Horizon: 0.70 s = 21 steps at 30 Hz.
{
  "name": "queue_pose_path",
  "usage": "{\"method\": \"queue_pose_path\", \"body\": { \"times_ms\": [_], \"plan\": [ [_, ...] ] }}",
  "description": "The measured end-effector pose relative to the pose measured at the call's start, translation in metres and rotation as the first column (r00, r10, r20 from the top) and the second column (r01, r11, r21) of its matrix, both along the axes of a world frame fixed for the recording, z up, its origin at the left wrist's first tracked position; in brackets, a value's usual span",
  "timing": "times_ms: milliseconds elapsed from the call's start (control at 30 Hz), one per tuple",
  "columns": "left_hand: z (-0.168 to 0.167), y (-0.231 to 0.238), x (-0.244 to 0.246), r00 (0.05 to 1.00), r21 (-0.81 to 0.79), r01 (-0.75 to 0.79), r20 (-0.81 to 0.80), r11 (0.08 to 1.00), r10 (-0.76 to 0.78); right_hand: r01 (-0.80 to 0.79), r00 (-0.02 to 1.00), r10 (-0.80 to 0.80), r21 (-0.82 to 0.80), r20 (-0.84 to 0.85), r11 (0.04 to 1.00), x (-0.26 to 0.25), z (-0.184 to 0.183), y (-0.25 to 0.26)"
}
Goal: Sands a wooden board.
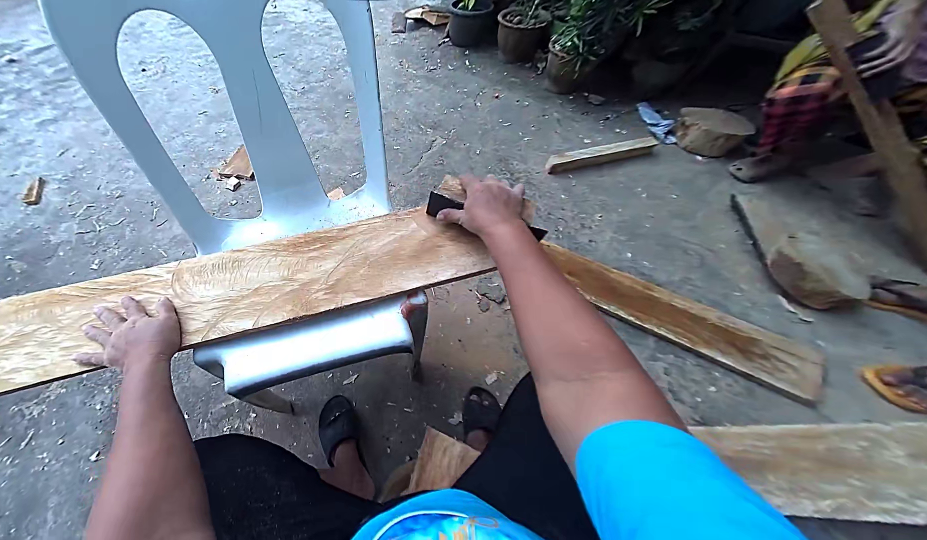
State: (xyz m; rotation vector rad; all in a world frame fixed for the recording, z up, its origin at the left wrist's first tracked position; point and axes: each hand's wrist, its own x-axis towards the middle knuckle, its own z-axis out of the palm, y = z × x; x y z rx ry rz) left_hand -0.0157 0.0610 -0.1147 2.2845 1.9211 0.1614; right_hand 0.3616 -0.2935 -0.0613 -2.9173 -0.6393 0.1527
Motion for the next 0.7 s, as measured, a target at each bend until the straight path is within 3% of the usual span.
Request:
{"method": "queue_pose_path", "body": {
  "times_ms": [100, 167, 267, 367, 533, 700],
  "plan": [
    [-0.001, 0.003, 0.003, 1.0, 0.0, -0.014, 0.001, 1.0, 0.014, -0.089, 0.996, 0.089, 0.021, 0.019, 0.996, -0.032, 0.001, 0.023],
    [-0.002, 0.003, 0.002, 1.0, -0.009, -0.016, -0.005, 1.0, 0.016, -0.249, 0.968, 0.246, 0.069, 0.049, 0.966, -0.075, -0.004, 0.051],
    [0.001, 0.003, 0.0, 1.0, -0.006, -0.002, 0.018, 1.0, 0.002, -0.507, 0.861, 0.497, 0.101, 0.107, 0.856, -0.146, -0.01, 0.092],
    [0.001, 0.002, 0.001, 1.0, -0.007, 0.001, -0.006, 1.0, -0.001, -0.627, 0.779, 0.623, 0.073, 0.076, 0.775, -0.175, -0.006, 0.103],
    [-0.005, 0.009, -0.002, 1.0, 0.009, 0.001, -0.016, 1.0, -0.001, -0.601, 0.799, 0.6, 0.038, 0.022, 0.799, -0.147, -0.001, 0.056],
    [-0.001, 0.006, -0.002, 1.0, -0.002, 0.005, -0.012, 1.0, -0.005, -0.37, 0.927, 0.367, 0.032, 0.073, 0.929, -0.087, -0.008, -0.031]
  ]
}}
